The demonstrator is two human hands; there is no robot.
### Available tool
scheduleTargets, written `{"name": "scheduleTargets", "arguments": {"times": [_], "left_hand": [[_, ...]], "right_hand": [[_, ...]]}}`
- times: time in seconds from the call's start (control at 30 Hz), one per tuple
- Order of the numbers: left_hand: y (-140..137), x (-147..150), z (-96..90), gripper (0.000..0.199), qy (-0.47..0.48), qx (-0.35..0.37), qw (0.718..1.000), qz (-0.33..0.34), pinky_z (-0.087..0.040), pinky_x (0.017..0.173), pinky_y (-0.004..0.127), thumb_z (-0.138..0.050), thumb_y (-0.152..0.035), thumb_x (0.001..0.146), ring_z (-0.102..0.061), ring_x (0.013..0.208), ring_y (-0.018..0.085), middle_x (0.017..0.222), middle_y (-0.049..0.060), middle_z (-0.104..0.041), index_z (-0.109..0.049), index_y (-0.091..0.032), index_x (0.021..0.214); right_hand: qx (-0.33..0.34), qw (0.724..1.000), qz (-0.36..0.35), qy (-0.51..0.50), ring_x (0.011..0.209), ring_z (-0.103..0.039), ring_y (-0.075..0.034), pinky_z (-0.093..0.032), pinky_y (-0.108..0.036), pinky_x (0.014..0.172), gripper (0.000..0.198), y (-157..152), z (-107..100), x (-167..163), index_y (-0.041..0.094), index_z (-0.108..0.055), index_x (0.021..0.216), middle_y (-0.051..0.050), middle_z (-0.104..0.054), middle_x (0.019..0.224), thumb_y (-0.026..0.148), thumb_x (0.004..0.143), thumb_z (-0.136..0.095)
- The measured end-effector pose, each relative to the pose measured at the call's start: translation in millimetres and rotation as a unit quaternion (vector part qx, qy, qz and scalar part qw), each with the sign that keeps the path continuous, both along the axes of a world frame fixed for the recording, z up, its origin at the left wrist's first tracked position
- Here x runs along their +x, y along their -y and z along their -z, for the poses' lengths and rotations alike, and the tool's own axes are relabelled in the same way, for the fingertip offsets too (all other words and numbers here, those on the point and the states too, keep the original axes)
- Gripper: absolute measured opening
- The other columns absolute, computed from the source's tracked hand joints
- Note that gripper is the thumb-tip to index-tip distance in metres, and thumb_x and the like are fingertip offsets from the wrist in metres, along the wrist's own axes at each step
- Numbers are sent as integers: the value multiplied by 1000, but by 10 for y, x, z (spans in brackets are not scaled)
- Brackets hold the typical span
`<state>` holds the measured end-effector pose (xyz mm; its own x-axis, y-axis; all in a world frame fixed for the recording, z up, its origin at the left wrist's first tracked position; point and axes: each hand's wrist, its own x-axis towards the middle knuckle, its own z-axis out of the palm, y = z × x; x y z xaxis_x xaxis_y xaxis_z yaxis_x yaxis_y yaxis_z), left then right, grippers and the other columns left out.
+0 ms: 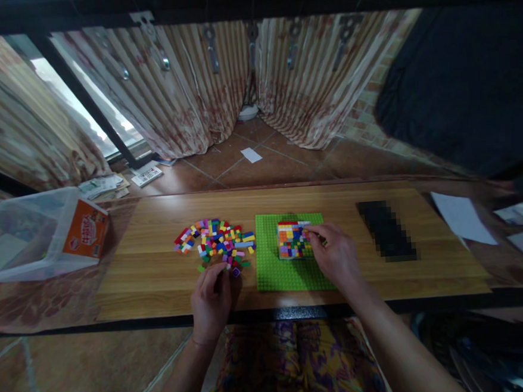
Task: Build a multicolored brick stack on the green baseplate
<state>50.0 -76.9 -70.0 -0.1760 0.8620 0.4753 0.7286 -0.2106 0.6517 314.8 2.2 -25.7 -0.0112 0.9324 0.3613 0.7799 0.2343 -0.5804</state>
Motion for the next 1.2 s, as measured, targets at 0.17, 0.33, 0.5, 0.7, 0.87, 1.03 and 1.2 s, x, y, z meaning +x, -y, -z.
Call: {"name": "scheduleTargets", "arguments": {"times": [0.17, 0.33, 0.5, 0.7, 0.87, 1.03, 1.2], "left_hand": [[4, -7, 5, 12, -2, -2, 1000, 2, -54, 83, 32, -59, -21, 87, -67, 90, 18, 95, 6, -71, -65, -19, 98], [4, -11, 23, 12, 5, -3, 1000, 3, -54, 83, 32, -59, -21, 88, -67, 91, 19, 96, 6, -71, -65, -19, 97], [5, -6, 10, 14, 3, -4, 1000, 6, -54, 83, 31, -58, -19, 88, -67, 91, 18, 96, 6, -71, -65, -19, 100], [7, 5, -5, 13, -4, -2, 1000, -2, -54, 82, 30, -60, -19, 87, -67, 89, 18, 95, 6, -71, -65, -18, 98], [-1, -6, 26, 13, -1, -1, 1000, -1, -55, 81, 32, -58, -21, 88, -67, 88, 19, 94, 6, -71, -65, -19, 98], [1, -21, 31, 14, -15, -4, 1000, 4, -55, 82, 34, -57, -23, 88, -67, 89, 20, 95, 7, -71, -65, -18, 99], [-1, -14, 17, 14, -20, -1, 1000, 3, -54, 82, 34, -57, -24, 89, -67, 89, 20, 95, 7, -71, -64, -19, 99]], "right_hand": [[10, 1000, -29, 8, 85, -63, -22, -49, -36, 77, 29, 24, 1, -15, 19, -71, 102, -10, -68, 94, 24, 90, -45], [6, 998, -38, 47, 85, -62, -22, -49, -36, 77, 31, 21, 27, -28, 19, -70, 106, -9, -67, 93, 22, 91, -43], [1, 996, -31, 87, 79, -60, -22, -49, -34, 72, 32, 27, 24, -50, 18, -72, 104, -9, -65, 87, 21, 91, -42], [0, 995, -22, 101, 79, -59, -23, -50, -35, 73, 35, 52, 63, -94, 17, -71, 107, -10, -63, 87, 17, 89, -41], [-4, 997, -41, 61, 82, -61, -22, -50, -35, 76, 34, 39, 58, -83, 19, -72, 103, -10, -65, 88, 19, 90, -40], [10, 999, -3, -50, 80, -64, -21, -51, -36, 76, 28, 26, 30, 21, 19, -71, 101, -8, -69, 89, 25, 88, -47], [19, 993, 23, -113, 80, -66, -21, -53, -36, 76, 25, -39, 22, 73, 20, -71, 100, -7, -72, 91, 29, 85, -52]]}}
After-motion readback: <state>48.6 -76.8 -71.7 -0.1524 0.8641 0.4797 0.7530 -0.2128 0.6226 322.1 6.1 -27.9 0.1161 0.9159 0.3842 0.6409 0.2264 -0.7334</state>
